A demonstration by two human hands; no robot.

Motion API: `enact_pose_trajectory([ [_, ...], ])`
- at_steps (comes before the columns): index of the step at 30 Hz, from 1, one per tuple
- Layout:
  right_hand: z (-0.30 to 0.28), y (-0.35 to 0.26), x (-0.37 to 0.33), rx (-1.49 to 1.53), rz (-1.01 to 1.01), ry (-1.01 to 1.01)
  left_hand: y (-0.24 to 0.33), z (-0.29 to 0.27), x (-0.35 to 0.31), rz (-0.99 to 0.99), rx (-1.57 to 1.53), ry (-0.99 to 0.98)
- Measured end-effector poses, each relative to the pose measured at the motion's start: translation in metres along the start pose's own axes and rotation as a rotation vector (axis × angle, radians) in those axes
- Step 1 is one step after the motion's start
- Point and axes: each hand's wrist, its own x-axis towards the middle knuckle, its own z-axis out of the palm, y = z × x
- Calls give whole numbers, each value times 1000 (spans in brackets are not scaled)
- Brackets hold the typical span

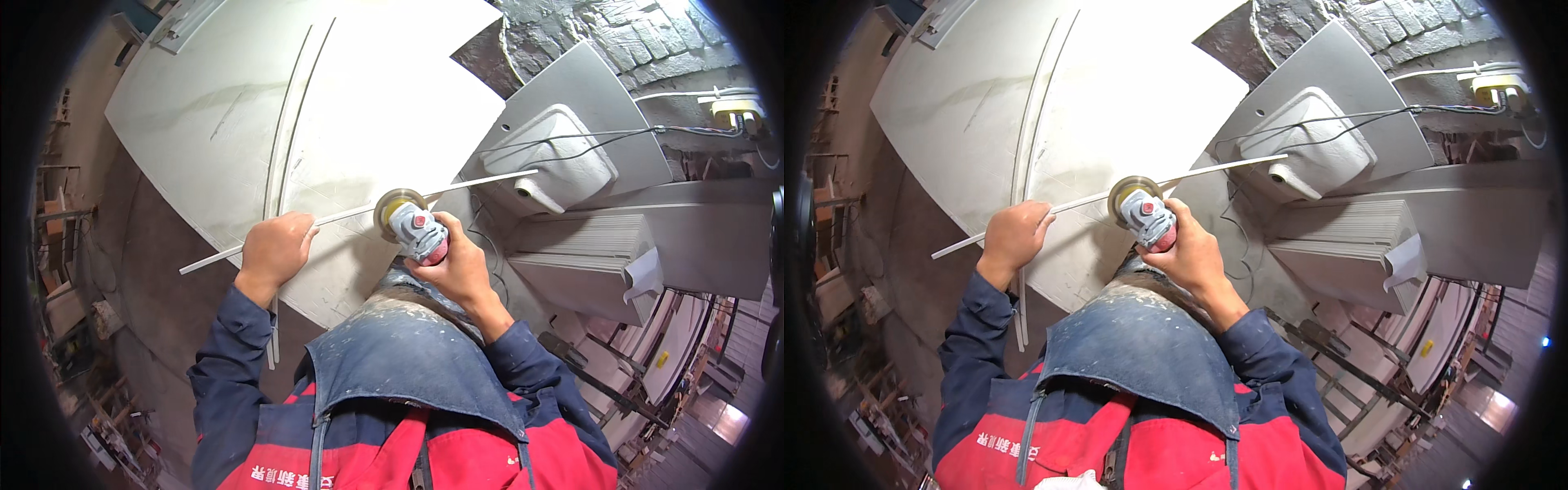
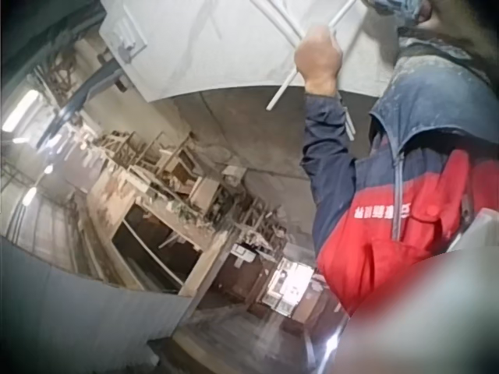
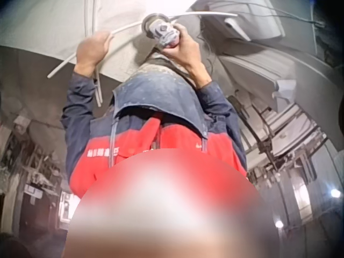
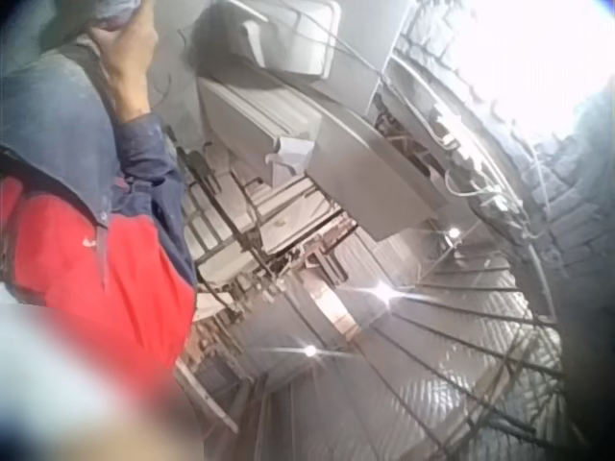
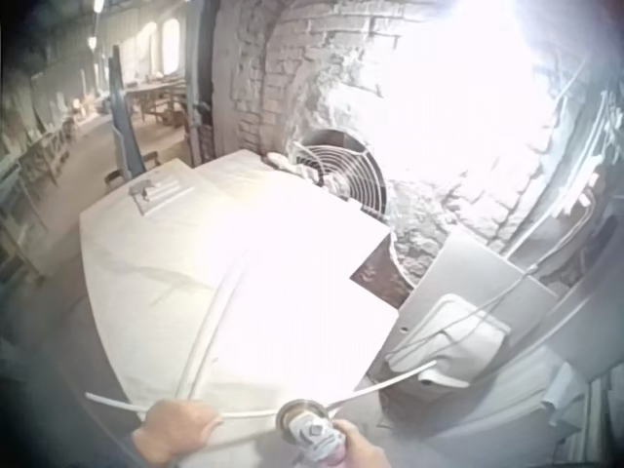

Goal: The person uses a handheld angle grinder to grind the edges of several long white metal rods. The person holds each rod with one hand and grinds along its length with the other, moving the grinder back and forth repeatedly.

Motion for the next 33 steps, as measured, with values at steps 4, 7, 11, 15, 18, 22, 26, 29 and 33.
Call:
enact_pose_trajectory([
  [4,-7,9,4,-31,40,73,-2,-1,2,12,-9,-11],
  [7,-13,16,7,-35,73,95,-4,1,2,19,-19,-14],
  [11,-22,18,9,-40,125,111,-7,2,1,13,-43,-21],
  [15,-26,31,11,-29,154,148,-5,2,1,7,-43,-18],
  [18,-29,40,10,-31,165,188,-6,2,2,7,-23,-42],
  [22,-28,32,-2,6,147,158,-4,3,2,30,-28,21],
  [26,-9,5,-9,17,12,28,-1,0,4,14,5,-6],
  [29,0,-16,-9,26,-17,-61,-1,-1,1,17,11,0],
  [33,1,-24,-7,58,-32,-101,-1,-7,-3,8,24,-15],
])
